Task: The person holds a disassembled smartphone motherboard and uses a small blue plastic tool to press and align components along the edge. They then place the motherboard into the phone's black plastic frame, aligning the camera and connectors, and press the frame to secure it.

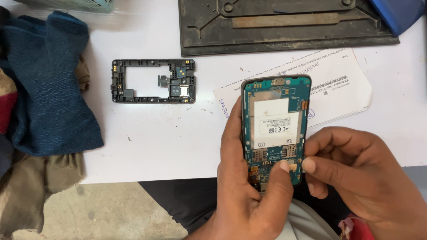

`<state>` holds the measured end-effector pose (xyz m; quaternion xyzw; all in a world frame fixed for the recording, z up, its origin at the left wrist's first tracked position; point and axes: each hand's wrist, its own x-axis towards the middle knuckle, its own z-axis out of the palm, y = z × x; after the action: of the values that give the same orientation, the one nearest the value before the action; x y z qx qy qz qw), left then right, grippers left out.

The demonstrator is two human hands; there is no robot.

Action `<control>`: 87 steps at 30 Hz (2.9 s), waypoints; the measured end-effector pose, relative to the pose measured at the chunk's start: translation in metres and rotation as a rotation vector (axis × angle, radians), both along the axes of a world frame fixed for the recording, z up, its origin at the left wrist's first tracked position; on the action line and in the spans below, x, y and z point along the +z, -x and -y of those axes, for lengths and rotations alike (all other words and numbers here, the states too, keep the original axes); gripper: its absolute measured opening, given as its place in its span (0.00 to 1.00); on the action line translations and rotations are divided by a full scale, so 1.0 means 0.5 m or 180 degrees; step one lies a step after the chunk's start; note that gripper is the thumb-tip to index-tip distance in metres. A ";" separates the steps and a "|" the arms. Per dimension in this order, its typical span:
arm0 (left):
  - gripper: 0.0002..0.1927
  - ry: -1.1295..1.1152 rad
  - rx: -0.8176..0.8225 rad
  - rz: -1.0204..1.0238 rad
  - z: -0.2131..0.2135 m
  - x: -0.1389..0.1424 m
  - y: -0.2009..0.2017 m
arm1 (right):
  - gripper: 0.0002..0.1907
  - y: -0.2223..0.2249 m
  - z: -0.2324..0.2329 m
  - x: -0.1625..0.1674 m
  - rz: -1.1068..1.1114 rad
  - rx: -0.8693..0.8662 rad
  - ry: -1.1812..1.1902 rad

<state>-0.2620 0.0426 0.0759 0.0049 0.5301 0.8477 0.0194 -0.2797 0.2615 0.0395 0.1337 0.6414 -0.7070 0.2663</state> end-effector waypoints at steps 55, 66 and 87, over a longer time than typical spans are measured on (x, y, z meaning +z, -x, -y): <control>0.42 -0.0303 -0.0033 0.0368 0.005 -0.008 -0.005 | 0.12 -0.005 -0.008 -0.017 0.0441 0.0003 0.0539; 0.40 -0.0023 0.0009 0.0255 0.003 0.000 -0.004 | 0.09 -0.005 -0.006 -0.015 0.0265 -0.0026 0.0205; 0.40 0.0117 -0.0022 0.0016 0.004 0.004 -0.007 | 0.11 -0.009 0.000 0.002 0.0275 0.0211 0.0021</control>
<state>-0.2583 0.0407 0.0779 0.0042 0.5456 0.8377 0.0238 -0.2752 0.2617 0.0406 0.1419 0.6311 -0.6934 0.3175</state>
